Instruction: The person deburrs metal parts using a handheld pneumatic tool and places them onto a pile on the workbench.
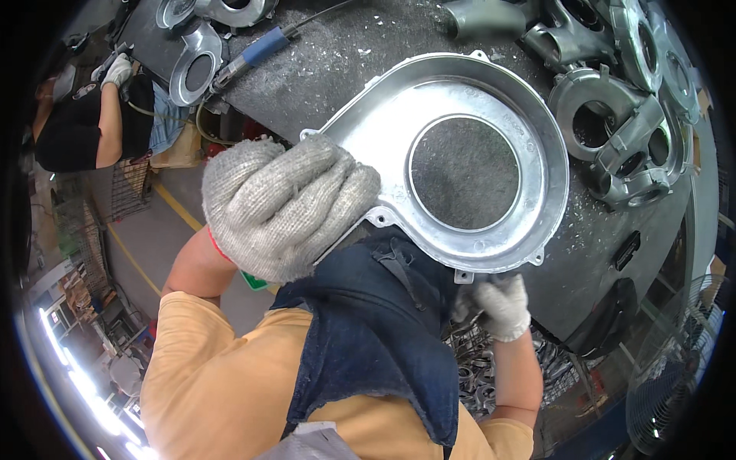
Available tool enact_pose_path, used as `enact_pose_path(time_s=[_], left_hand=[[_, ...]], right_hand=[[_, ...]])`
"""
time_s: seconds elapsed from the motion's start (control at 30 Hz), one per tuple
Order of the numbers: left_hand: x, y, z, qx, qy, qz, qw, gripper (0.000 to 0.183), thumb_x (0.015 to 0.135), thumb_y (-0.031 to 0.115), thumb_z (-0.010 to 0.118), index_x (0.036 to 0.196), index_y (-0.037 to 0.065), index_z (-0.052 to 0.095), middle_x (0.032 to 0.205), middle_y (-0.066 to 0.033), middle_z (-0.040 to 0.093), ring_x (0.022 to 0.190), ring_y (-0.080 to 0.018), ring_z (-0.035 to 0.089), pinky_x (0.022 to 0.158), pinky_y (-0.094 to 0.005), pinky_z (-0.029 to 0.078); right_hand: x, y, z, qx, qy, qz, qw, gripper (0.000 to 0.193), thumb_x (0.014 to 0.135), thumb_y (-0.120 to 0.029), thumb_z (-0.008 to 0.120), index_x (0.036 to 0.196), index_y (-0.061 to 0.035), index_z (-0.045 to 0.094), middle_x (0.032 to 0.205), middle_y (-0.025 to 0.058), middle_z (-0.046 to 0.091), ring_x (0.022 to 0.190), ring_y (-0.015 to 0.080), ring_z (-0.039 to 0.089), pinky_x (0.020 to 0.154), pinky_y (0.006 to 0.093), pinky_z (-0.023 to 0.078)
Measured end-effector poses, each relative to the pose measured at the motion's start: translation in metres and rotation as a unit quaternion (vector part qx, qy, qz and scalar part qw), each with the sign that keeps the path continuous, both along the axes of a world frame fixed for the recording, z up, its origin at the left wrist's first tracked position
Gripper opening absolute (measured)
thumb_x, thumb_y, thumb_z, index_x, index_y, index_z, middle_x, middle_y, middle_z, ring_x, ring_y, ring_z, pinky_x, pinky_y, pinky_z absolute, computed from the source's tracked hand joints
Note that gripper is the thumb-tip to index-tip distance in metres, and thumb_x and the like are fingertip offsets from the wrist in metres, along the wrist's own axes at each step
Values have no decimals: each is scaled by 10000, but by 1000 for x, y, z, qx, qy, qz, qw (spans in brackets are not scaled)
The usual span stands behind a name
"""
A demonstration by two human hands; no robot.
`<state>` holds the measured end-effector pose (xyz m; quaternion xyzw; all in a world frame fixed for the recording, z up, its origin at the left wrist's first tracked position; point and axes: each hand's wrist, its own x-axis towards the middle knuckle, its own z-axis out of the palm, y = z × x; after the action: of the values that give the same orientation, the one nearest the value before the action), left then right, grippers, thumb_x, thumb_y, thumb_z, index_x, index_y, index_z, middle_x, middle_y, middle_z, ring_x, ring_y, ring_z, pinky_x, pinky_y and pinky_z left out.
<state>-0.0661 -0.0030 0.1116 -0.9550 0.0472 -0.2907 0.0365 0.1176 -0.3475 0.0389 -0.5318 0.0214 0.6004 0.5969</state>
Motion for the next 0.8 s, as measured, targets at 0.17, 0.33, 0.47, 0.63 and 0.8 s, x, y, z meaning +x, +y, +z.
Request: enact_pose_path(time_s=[0.17, 0.33, 0.47, 0.63, 0.8], left_hand=[[1, 0, 5, 21, -12, 4, 1000, 389, 727, 203, 847, 1114, 165, 854, 1068, 3, 752, 1111, -222, 741, 784, -393, 607], [2, 3, 11, 28, -10, -1, 1000, 360, 724, 187, 845, 1083, 159, 847, 1033, 20, 740, 1046, -187, 742, 716, -354, 568], [0, 6, 18, 35, -13, -6, 999, 322, 770, 191, 863, 1090, 161, 847, 1041, 16, 741, 1023, -191, 744, 706, -350, 566], [-8, 5, 29, -20, 10, 14, 1000, 278, 823, 231, 878, 1093, 168, 848, 1099, -8, 751, 1055, -210, 747, 711, -359, 575], [-3, 24, 33, 66, -11, -61, 996, 353, 875, 202, 829, 1168, 11, 785, 1136, -208, 754, 739, -274, 656, 577, -336, 553]], right_hand=[[40, -20, 2, -3, 82, -197, 977, 215, 1117, -341, 645, 1256, -178, 630, 874, 79, 662, 741, 295, 676, 591, 454, 555], [54, -4, 5, -143, 66, -300, 941, 217, 1128, -383, 642, 1210, -183, 662, 839, 14, 630, 777, 228, 663, 653, 403, 563], [55, -12, -3, -156, 85, -306, 935, 266, 1141, -419, 618, 1153, -160, 676, 831, -2, 623, 776, 219, 667, 658, 376, 565], [54, -27, -15, -102, 151, -281, 942, 300, 1147, -449, 597, 1148, -158, 671, 828, 6, 629, 772, 209, 667, 667, 392, 581], [84, -20, 17, 20, 57, -267, 962, 399, 1136, -554, 587, 1188, -167, 665, 894, -5, 634, 692, 130, 626, 546, 292, 543]])
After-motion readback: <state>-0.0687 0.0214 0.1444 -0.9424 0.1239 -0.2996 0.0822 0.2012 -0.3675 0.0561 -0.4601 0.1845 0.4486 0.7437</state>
